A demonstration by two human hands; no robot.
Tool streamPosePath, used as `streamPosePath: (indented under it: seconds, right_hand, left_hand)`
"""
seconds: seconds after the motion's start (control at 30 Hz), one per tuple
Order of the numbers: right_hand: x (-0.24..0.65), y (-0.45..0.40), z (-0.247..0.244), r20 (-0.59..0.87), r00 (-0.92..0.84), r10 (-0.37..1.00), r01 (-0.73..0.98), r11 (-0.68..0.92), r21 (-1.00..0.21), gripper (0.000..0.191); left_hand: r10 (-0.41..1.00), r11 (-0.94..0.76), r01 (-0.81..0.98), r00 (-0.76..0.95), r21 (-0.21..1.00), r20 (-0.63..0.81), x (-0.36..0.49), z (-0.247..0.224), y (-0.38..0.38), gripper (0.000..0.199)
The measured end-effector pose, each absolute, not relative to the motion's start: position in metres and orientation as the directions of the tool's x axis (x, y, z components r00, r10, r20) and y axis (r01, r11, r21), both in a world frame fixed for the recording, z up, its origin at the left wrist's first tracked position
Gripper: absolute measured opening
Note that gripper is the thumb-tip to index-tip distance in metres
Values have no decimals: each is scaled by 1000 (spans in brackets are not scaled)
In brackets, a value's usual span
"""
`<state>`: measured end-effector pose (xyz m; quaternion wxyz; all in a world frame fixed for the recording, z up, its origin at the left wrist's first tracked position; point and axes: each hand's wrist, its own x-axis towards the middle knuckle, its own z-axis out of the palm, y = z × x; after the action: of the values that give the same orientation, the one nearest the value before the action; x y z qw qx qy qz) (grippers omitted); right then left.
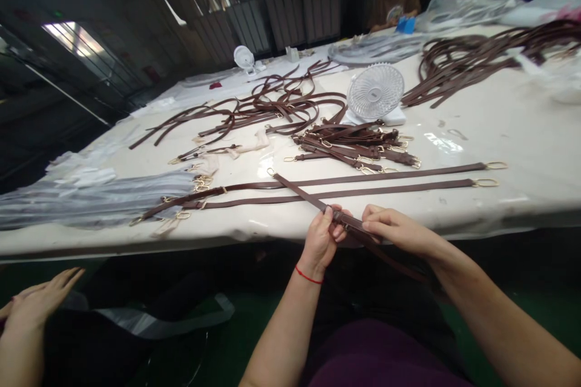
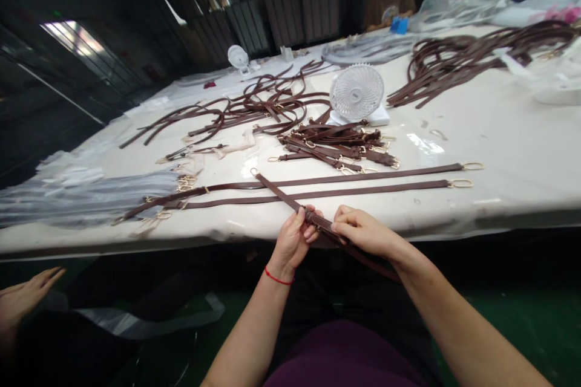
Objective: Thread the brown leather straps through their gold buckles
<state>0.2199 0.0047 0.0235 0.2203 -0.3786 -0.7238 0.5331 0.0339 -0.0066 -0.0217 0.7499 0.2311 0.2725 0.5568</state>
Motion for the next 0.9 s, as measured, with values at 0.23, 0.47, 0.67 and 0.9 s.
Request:
streamPosePath:
  seconds: [0.23, 0.47, 0.67, 0.9]
  right_hand:
    - [217, 1, 26, -126, -613, 780, 363, 136, -922, 39]
    - [212, -4, 22, -102, -598, 795, 303, 107, -947, 39]
    - [191, -10, -2, 87, -310, 947, 313, 188, -931, 40]
    - [181, -7, 6, 333, -216, 918, 634, 392, -667, 30]
  left_hand:
    - [965, 263, -729, 208, 631, -162, 34, -20, -7, 23]
    - [964, 265, -762, 192, 591, -184, 33, -20, -10, 22]
    - [979, 194, -681, 176, 706, -100, 42, -18, -21, 26]
    - [990, 124, -551, 126, 825, -64, 44, -21, -25, 27]
